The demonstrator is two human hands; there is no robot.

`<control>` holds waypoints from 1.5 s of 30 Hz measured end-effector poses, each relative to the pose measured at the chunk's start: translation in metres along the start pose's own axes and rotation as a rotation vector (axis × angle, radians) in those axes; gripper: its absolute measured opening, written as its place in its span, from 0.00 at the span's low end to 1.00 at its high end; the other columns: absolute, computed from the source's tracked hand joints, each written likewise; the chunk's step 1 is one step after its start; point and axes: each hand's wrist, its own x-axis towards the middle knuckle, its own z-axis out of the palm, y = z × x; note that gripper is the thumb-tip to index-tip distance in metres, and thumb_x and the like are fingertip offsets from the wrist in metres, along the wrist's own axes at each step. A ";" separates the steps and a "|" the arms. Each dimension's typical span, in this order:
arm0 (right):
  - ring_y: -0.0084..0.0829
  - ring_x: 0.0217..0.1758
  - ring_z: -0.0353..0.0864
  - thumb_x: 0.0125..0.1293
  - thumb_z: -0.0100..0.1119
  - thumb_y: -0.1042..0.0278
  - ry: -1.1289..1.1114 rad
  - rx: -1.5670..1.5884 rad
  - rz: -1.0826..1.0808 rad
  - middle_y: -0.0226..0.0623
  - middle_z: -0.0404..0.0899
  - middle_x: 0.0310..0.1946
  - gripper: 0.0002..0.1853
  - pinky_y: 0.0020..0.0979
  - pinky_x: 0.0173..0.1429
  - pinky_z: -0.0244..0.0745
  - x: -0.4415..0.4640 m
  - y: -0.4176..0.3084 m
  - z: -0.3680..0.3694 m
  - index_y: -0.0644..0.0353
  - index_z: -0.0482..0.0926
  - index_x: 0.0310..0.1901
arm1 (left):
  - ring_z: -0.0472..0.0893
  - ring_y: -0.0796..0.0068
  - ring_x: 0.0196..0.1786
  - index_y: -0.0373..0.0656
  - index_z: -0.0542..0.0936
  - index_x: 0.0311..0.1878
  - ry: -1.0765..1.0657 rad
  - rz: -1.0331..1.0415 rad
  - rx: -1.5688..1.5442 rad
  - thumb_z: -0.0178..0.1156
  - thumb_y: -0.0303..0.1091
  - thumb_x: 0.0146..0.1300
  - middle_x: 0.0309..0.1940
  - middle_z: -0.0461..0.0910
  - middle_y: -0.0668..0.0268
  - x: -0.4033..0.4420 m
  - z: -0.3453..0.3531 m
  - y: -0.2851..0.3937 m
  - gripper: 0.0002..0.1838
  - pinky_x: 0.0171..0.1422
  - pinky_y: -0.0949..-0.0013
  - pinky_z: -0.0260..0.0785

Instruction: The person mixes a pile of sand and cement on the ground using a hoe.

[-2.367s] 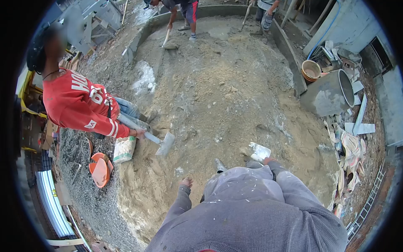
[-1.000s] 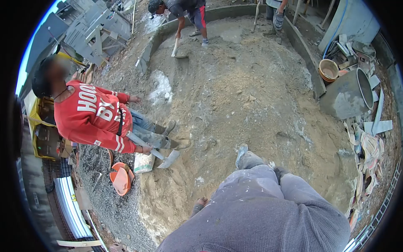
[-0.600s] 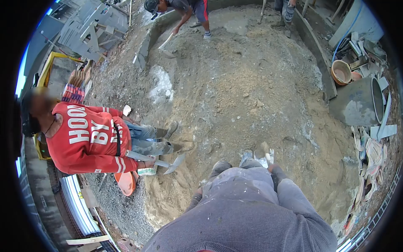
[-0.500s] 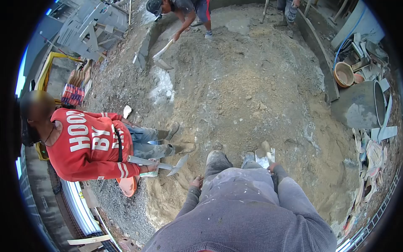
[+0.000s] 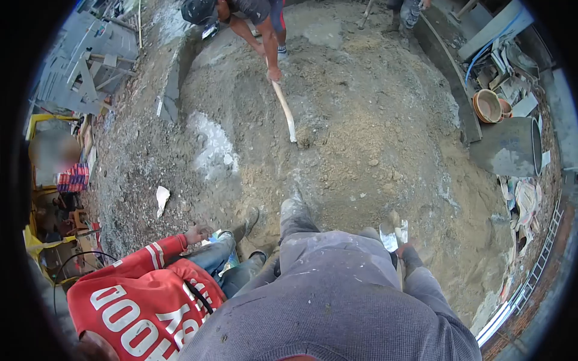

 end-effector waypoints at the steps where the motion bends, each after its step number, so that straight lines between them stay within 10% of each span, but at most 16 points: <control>1: 0.43 0.59 0.79 0.50 0.67 0.35 -0.015 0.012 0.021 0.52 0.80 0.53 0.38 0.37 0.62 0.73 -0.017 -0.020 -0.002 0.65 0.82 0.50 | 0.82 0.57 0.42 0.40 0.77 0.52 0.034 0.054 0.053 0.53 0.40 0.69 0.44 0.83 0.55 0.031 -0.044 0.016 0.16 0.41 0.58 0.74; 4: 0.44 0.60 0.78 0.54 0.63 0.34 -0.021 0.630 0.269 0.51 0.79 0.56 0.38 0.38 0.64 0.71 -0.055 -0.089 -0.041 0.64 0.80 0.53 | 0.81 0.56 0.43 0.40 0.76 0.53 0.016 0.303 -0.035 0.53 0.40 0.70 0.45 0.83 0.54 0.118 -0.159 0.093 0.16 0.42 0.58 0.72; 8: 0.44 0.60 0.78 0.54 0.62 0.34 0.022 0.638 0.258 0.51 0.79 0.56 0.38 0.39 0.64 0.72 -0.089 -0.149 -0.093 0.63 0.81 0.53 | 0.85 0.65 0.31 0.42 0.72 0.54 -0.135 0.192 -0.950 0.55 0.34 0.69 0.40 0.84 0.54 0.216 -0.275 0.203 0.13 0.23 0.67 0.68; 14: 0.44 0.60 0.78 0.55 0.61 0.34 0.039 0.618 0.243 0.52 0.78 0.56 0.37 0.39 0.63 0.72 -0.104 -0.192 -0.137 0.62 0.81 0.53 | 0.85 0.63 0.39 0.47 0.72 0.55 -0.192 0.462 -1.383 0.52 0.34 0.71 0.43 0.83 0.53 0.255 -0.413 0.274 0.12 0.31 0.68 0.75; 19: 0.44 0.60 0.78 0.56 0.60 0.34 0.009 0.622 0.231 0.52 0.78 0.56 0.37 0.40 0.63 0.72 -0.104 -0.218 -0.142 0.62 0.81 0.53 | 0.84 0.63 0.35 0.45 0.73 0.53 -0.116 0.263 -0.990 0.56 0.36 0.68 0.41 0.84 0.55 0.221 -0.332 0.254 0.13 0.30 0.72 0.73; 21: 0.44 0.60 0.78 0.56 0.60 0.34 0.002 0.620 0.228 0.53 0.78 0.56 0.37 0.40 0.63 0.72 -0.098 -0.228 -0.148 0.62 0.81 0.53 | 0.84 0.64 0.42 0.40 0.73 0.56 -0.548 0.002 -1.011 0.52 0.41 0.70 0.52 0.81 0.55 0.253 -0.266 0.199 0.18 0.36 0.62 0.75; 23: 0.44 0.60 0.78 0.56 0.60 0.34 -0.007 0.629 0.212 0.53 0.78 0.56 0.36 0.40 0.63 0.72 -0.088 -0.241 -0.155 0.61 0.81 0.53 | 0.83 0.55 0.40 0.38 0.73 0.58 -0.398 -0.165 -0.781 0.50 0.47 0.69 0.51 0.81 0.50 0.195 -0.218 0.181 0.23 0.35 0.56 0.73; 30: 0.44 0.60 0.79 0.57 0.58 0.34 -0.005 0.614 0.120 0.54 0.78 0.56 0.36 0.41 0.62 0.72 -0.010 -0.270 -0.238 0.60 0.81 0.53 | 0.80 0.54 0.49 0.40 0.72 0.58 -0.523 -0.190 -0.584 0.49 0.46 0.69 0.56 0.78 0.51 0.159 -0.198 0.202 0.23 0.44 0.54 0.71; 39: 0.43 0.59 0.79 0.59 0.57 0.33 -0.148 0.429 -0.095 0.55 0.77 0.56 0.35 0.41 0.62 0.72 0.134 -0.281 -0.439 0.59 0.81 0.53 | 0.71 0.50 0.66 0.44 0.69 0.61 -0.411 -0.158 -0.649 0.43 0.47 0.68 0.69 0.67 0.52 0.240 -0.316 0.434 0.24 0.55 0.51 0.65; 45: 0.43 0.59 0.79 0.59 0.56 0.33 -0.180 0.331 -0.236 0.56 0.77 0.56 0.35 0.42 0.61 0.72 0.173 -0.251 -0.528 0.59 0.81 0.53 | 0.86 0.64 0.39 0.40 0.75 0.52 -0.164 0.311 -0.502 0.53 0.33 0.69 0.42 0.84 0.55 0.282 -0.369 0.704 0.12 0.38 0.65 0.78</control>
